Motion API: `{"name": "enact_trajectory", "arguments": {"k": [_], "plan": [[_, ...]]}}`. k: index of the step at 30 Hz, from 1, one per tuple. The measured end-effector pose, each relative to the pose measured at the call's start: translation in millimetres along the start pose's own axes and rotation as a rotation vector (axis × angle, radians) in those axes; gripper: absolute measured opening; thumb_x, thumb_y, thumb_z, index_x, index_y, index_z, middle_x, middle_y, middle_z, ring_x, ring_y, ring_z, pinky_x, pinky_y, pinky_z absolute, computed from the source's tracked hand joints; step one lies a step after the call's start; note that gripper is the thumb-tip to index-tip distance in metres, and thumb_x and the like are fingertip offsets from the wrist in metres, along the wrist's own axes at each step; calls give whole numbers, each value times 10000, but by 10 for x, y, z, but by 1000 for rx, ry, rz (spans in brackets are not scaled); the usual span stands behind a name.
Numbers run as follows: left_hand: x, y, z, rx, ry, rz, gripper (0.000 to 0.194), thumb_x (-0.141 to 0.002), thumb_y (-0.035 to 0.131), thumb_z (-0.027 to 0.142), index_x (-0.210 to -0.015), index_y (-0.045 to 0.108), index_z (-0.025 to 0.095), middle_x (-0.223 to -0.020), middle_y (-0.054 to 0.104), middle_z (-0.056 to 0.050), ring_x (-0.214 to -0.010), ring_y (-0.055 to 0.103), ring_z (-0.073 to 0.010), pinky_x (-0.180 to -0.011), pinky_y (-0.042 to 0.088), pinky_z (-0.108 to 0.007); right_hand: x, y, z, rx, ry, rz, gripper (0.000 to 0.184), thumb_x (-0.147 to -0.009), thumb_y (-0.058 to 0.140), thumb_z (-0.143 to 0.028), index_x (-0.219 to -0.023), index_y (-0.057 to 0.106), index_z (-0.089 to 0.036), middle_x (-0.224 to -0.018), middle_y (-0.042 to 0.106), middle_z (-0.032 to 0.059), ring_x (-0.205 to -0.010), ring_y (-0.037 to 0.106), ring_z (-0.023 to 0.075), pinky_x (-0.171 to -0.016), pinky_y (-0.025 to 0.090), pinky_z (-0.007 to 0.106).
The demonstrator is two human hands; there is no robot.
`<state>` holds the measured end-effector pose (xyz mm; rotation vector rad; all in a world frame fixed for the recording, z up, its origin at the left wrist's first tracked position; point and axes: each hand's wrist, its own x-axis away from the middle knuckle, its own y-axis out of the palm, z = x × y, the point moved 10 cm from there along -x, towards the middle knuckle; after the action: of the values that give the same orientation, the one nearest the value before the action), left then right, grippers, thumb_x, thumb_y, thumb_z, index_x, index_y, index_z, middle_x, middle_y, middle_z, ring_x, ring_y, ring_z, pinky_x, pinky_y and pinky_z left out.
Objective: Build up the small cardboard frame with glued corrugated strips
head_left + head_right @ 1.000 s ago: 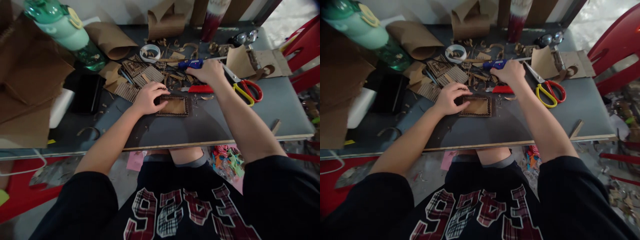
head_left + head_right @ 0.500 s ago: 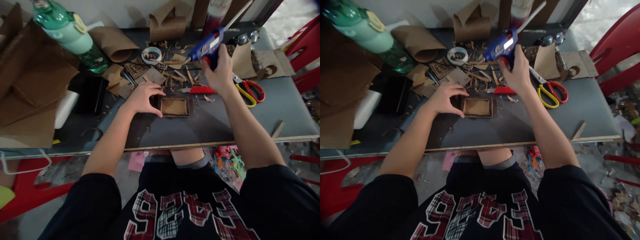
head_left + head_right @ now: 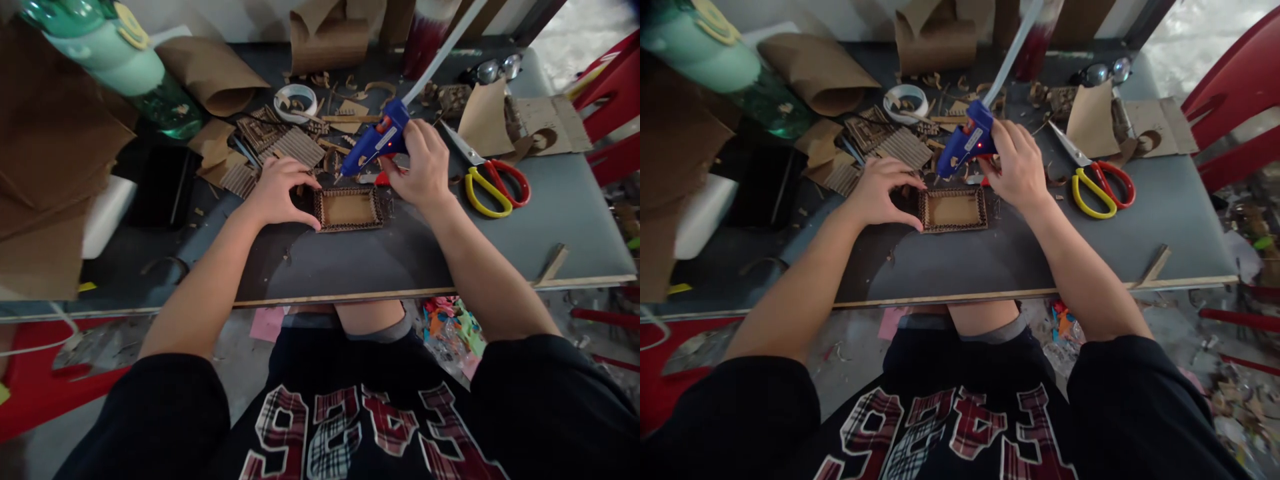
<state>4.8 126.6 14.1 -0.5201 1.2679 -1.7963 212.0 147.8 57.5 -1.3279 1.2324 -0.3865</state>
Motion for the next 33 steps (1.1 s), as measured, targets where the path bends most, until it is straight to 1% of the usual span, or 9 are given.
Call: {"name": "enact_trajectory", "arguments": {"k": [3,6,8,11,15,19,23,28,33], "plan": [[-4,16,16,-2,3,14,764,-509,872,730,-1082,733,244,-1239,661,-105,-1217,558,-385,-1104,334,-543,12,-29,11,20,-30,29,451,-969,457,-398,-1402,457,-272,-1311,630,135,-1204,571,340,-1033,486,585],[-5,51,-1,-4,10,13,774,-520,856,748,-1095,727,246,-1247,654,-107,-1236,543,-400,-1106,328,-552,31,40,-57,5,-85,16,463,-949,473,-358,-1396,481,-237,-1303,634,137,-1177,597,348,-1027,490,592],[-5,58,-12,2,17,17,775,-532,847,756,-1108,728,251,-1262,649,-105,-1247,536,-405,-1112,319,-550,47,99,-100,-7,-105,3,465,-945,468,-340,-1398,487,-239,-1306,633,134,-1191,597,353,-1034,483,594],[-7,47,-15,27,35,27,781,-539,836,770,-1117,737,253,-1270,651,-104,-1238,549,-398,-1120,309,-547,64,147,-131,-12,-108,-3,474,-938,464,-315,-1407,492,-249,-1308,635,131,-1197,596,362,-1040,474,604],[-13,29,-8,59,65,36,800,-514,836,787,-1092,754,240,-1229,681,-110,-1203,580,-386,-1106,324,-540,72,140,-137,-5,-102,-4,494,-932,453,-290,-1425,492,-268,-1310,642,129,-1195,598,365,-1032,477,608],[-13,38,-25,55,60,32,774,-535,836,774,-1105,750,257,-1253,673,-101,-1232,566,-391,-1117,320,-545,80,125,-167,0,-112,-10,489,-934,450,-282,-1420,508,-274,-1298,656,119,-1181,608,358,-1020,487,603],[-10,48,-12,63,70,25,750,-558,845,745,-1109,752,245,-1250,669,-107,-1245,560,-398,-1118,327,-548,91,139,-209,2,-130,-15,492,-937,438,-252,-1423,512,-271,-1309,662,116,-1182,613,346,-1022,491,583],[-7,45,-19,85,59,32,750,-545,850,746,-1099,750,249,-1255,673,-102,-1245,562,-387,-1132,325,-536,93,174,-210,5,-148,-40,498,-943,425,-251,-1435,499,-271,-1354,643,113,-1206,606,351,-1042,478,591],[-8,40,-4,88,74,30,762,-546,846,752,-1108,750,247,-1268,667,-104,-1245,566,-387,-1133,326,-536,98,152,-207,6,-149,-67,497,-959,397,-244,-1444,497,-278,-1366,642,106,-1225,595,338,-1057,478,588]]}}
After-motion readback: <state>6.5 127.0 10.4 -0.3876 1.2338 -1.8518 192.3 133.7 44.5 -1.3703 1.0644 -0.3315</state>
